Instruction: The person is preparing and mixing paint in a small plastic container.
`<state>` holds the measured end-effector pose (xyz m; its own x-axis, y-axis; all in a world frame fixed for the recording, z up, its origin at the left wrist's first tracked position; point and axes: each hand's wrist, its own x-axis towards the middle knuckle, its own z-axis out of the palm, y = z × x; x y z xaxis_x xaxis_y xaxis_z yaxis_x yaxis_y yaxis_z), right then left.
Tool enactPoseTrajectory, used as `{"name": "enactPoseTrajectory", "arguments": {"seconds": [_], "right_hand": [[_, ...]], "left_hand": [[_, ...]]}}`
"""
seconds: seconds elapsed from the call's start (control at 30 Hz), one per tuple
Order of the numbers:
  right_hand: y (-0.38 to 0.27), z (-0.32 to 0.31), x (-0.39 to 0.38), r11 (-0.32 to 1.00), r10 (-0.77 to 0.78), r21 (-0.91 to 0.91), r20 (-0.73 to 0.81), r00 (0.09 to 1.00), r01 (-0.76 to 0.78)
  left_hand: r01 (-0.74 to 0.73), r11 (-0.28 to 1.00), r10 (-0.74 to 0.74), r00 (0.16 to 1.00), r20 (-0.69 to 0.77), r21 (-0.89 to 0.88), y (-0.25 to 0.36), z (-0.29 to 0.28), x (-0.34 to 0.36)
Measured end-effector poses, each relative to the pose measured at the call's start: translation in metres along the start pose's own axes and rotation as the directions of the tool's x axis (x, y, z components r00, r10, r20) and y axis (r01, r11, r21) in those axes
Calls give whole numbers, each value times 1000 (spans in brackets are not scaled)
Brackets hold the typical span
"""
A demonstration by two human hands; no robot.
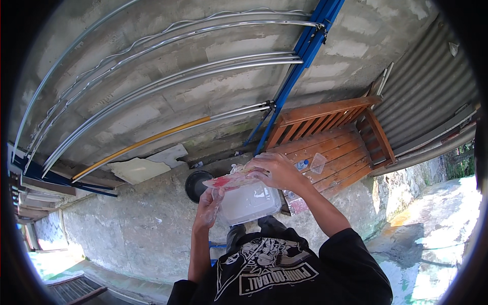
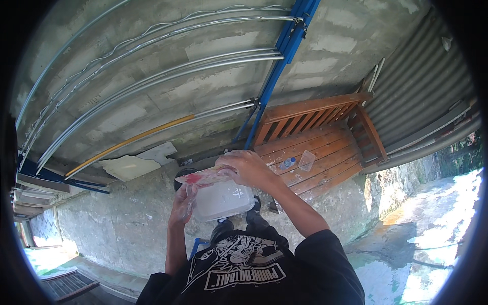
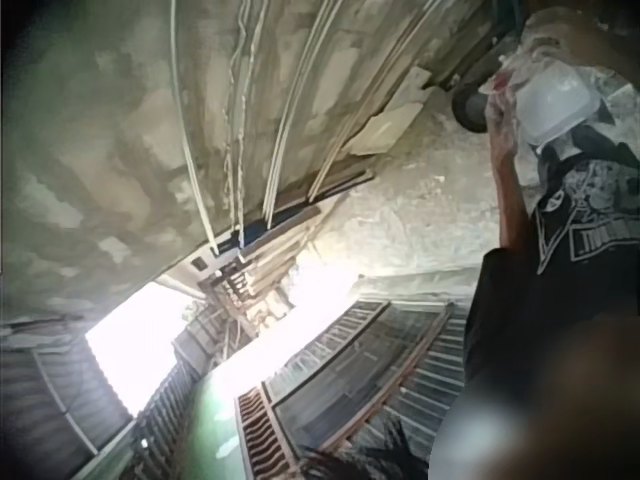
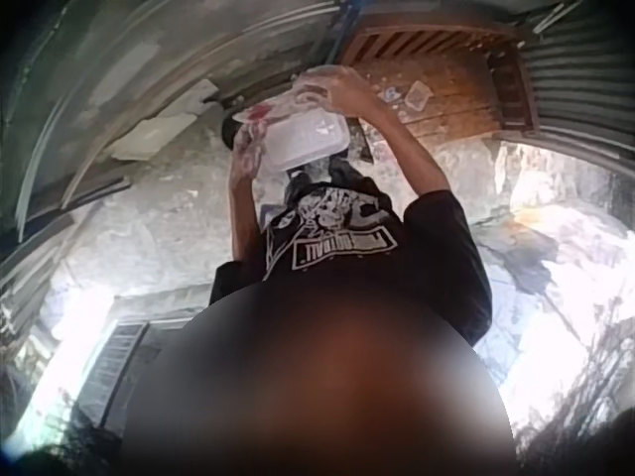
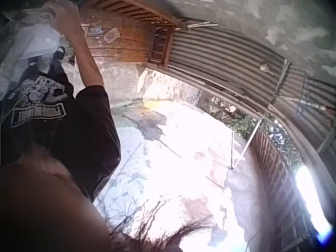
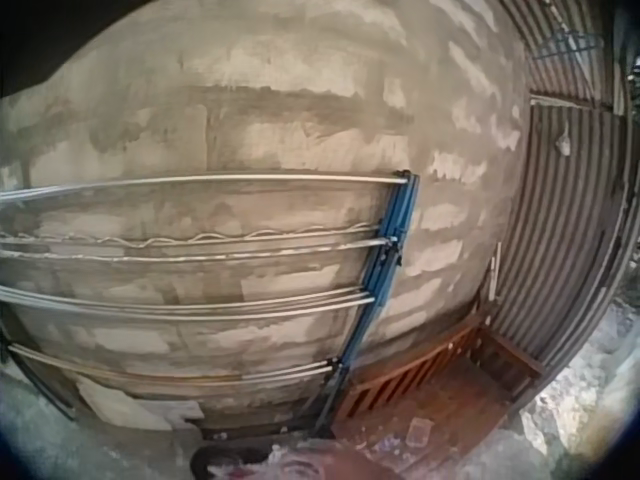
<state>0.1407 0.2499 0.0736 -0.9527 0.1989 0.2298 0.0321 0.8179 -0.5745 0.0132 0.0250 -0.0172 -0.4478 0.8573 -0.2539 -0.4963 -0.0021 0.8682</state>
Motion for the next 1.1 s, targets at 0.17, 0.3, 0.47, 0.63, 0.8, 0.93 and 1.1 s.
{"name": "enactPoseTrajectory", "arguments": {"seconds": [0.17,0.3,0.47,0.63,0.8,0.93,1.1], "right_hand": [[25,-2,-5,991,79,112,-13,997,-77],[48,-1,-11,970,196,143,2,981,-194],[95,28,-23,958,229,230,-248,941,-173],[170,101,-63,802,530,543,-455,716,-249],[301,226,-149,543,803,776,-367,469,-321],[424,325,-246,455,857,499,-471,210,-737],[479,387,-288,232,869,201,-483,110,-952]], "left_hand": [[49,998,-50,999,-19,-31,-4,9,24],[23,997,-19,998,-57,70,-12,23,49],[32,982,-12,994,-108,187,-50,17,91],[30,996,-15,983,-183,82,-105,-6,130],[16,994,13,964,-264,107,-188,-51,169],[13,998,3,958,-286,53,-252,-67,199],[72,988,-29,956,-293,138,-312,-108,216]]}}
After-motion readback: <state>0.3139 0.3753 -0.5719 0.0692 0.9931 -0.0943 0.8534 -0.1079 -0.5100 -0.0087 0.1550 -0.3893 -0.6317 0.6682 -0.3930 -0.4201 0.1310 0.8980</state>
